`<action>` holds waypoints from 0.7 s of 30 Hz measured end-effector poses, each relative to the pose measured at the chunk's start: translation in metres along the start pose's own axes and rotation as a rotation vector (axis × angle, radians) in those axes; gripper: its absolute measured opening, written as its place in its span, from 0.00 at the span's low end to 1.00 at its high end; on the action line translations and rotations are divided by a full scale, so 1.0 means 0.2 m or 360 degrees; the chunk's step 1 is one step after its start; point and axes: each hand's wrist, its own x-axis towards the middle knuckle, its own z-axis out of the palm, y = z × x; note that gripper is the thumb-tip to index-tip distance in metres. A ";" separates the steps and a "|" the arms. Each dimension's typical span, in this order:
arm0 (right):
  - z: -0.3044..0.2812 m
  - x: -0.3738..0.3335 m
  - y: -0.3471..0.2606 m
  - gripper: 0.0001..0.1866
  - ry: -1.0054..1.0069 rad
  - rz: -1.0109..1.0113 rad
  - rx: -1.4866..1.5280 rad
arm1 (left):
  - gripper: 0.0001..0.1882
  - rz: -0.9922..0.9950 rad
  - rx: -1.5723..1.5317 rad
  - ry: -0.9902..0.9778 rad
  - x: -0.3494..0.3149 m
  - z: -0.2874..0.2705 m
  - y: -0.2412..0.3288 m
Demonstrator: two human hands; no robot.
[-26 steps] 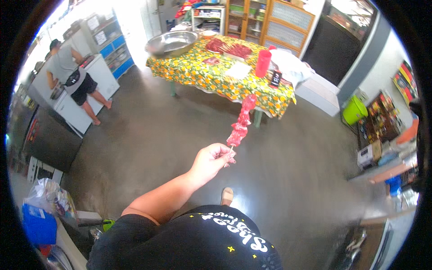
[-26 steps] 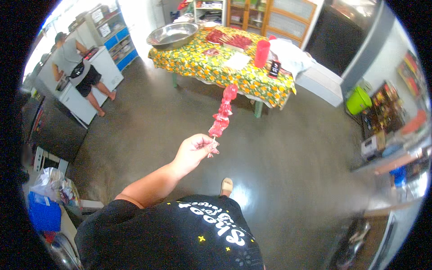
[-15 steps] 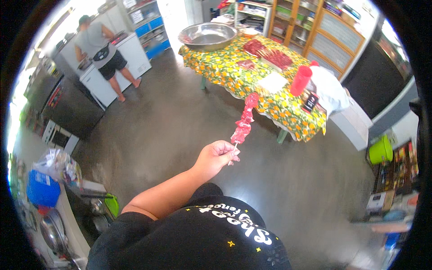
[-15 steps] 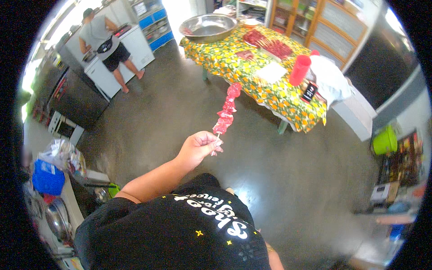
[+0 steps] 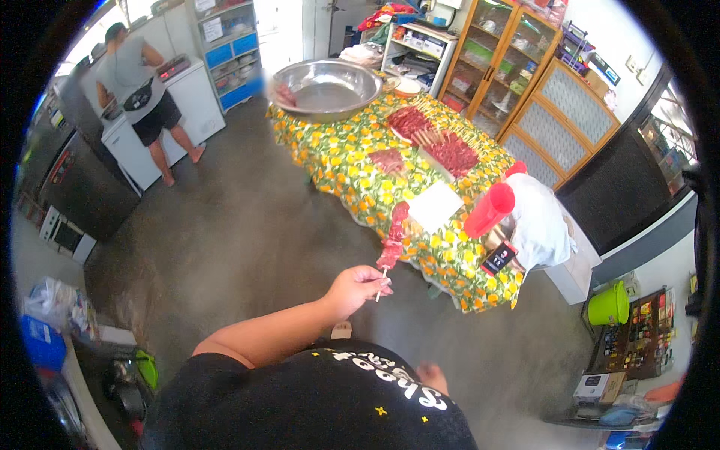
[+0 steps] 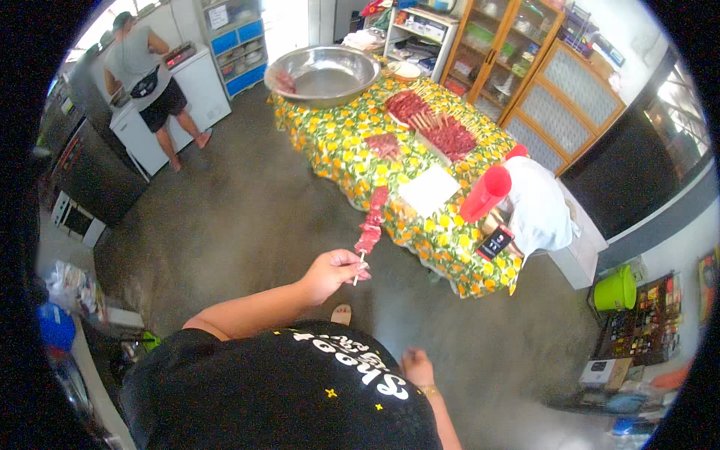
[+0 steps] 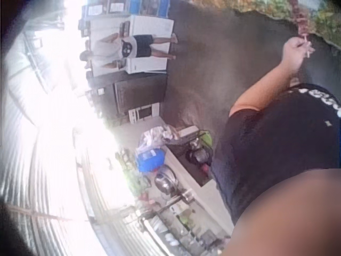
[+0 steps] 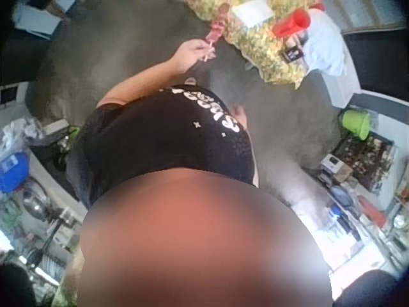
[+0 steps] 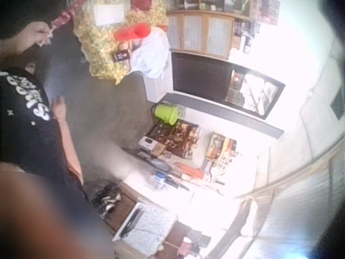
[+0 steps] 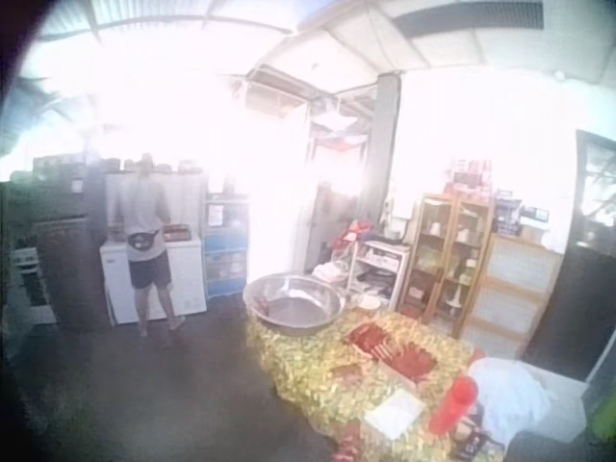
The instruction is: The person assembles raw meat onto wooden skewers at a table. They repeatedly pick up pieces of meat, thread them onto skewers, and place the finished skewers into a metal bowl. The person also briefly rinses a skewer at the sink and handles a plastic bag and a red cup.
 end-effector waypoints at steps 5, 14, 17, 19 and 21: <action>-0.15 0.51 -1.03 0.13 -0.0102 -0.0309 0.1191 | 0.09 -0.0016 -0.0029 -0.0083 0.58 0.13 0.03; -0.37 1.41 -1.47 0.10 -0.0025 -0.0510 0.1402 | 0.08 -0.0324 -0.0425 -0.0063 1.44 0.13 0.02; -0.46 1.70 -1.57 0.10 -0.0238 -0.0403 0.1389 | 0.10 -0.0395 -0.0356 0.0039 1.70 0.02 0.06; -0.49 1.88 -1.62 0.10 -0.0276 -0.0208 0.1567 | 0.11 -0.0470 -0.0206 0.0133 1.87 -0.05 0.07; -0.50 2.05 -1.64 0.10 -0.0341 -0.0125 0.1392 | 0.11 -0.0510 -0.0229 0.0142 1.97 -0.10 0.03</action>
